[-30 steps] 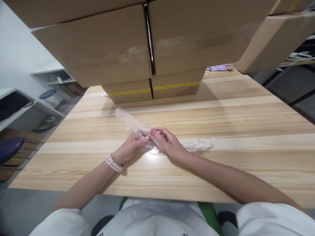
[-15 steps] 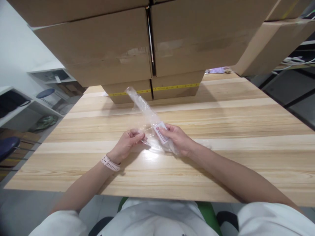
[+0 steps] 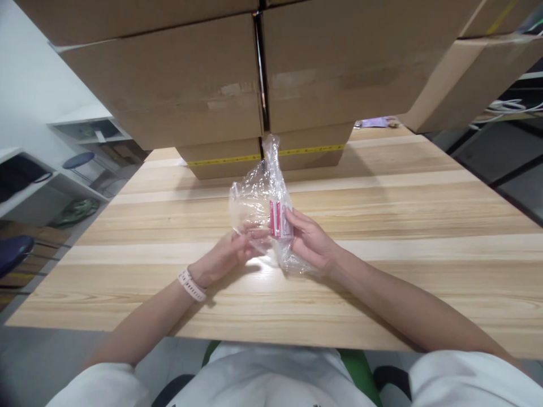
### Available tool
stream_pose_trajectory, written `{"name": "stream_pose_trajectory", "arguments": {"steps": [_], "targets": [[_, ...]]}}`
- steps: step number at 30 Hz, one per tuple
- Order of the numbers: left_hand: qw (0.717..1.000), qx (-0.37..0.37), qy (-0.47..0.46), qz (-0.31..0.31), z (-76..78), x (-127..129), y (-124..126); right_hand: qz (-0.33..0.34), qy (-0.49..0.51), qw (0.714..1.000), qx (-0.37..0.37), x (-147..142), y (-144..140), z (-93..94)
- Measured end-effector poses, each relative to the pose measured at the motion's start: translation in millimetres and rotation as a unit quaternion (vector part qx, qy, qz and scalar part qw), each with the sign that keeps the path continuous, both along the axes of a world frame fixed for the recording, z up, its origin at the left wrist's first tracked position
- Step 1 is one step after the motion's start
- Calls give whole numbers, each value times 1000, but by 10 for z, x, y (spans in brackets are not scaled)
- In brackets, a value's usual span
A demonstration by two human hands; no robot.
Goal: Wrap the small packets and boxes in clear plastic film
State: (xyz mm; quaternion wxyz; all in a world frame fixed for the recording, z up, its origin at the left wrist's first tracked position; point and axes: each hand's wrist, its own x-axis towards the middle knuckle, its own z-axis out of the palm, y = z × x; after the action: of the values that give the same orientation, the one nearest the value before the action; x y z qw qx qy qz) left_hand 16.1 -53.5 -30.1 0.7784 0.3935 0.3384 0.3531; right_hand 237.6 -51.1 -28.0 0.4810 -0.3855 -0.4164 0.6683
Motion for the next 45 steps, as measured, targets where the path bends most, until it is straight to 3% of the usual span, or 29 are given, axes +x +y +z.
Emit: {"name": "stream_pose_trajectory", "arguments": {"steps": [3, 9, 13, 20, 23, 26, 28, 31, 33, 35, 38, 40, 43, 45], "targets": [[997, 45, 39, -46, -11, 98, -126, 11, 26, 999, -29, -16, -28, 13], [996, 84, 39, 5, 82, 61, -129, 2, 49, 996, -74, -36, -43, 14], [999, 43, -23, 23, 127, 23, -66, -7, 47, 993, -112, 34, 54, -14], [995, -26, -79, 64, 210, -47, -20, 50, 5, 996, -78, 188, 202, 29], [999, -20, -32, 22, 218, -96, -19, 31, 32, 998, -48, 224, 189, 135], [994, 0, 75, -73, 205, -146, -3, 22, 51, 998, -8, 286, 156, 279], [984, 37, 148, -93, 198, -172, 20, 26, 56, 998, 16, 347, 147, 354], [966, 133, 218, 41, 212, -202, 69, 17, 60, 997, 39, 443, 177, 391], [954, 173, 204, 138, 240, -222, 102, 14, 58, 997, 39, 490, 215, 380], [961, 159, 154, 163, 275, -247, 126, 21, 55, 998, 28, 519, 240, 379], [980, 105, 110, 127, 339, -316, 147, 22, 50, 998, 30, 556, 225, 451], [987, 83, 124, 53, 386, -394, 162, 14, 43, 998, 46, 596, 194, 536], [979, 78, 175, -74, 437, -533, 204, 23, 28, 998, 56, 675, 175, 618], [974, 104, 185, -81, 434, -598, 246, 40, 20, 998, 48, 719, 208, 581]]}}
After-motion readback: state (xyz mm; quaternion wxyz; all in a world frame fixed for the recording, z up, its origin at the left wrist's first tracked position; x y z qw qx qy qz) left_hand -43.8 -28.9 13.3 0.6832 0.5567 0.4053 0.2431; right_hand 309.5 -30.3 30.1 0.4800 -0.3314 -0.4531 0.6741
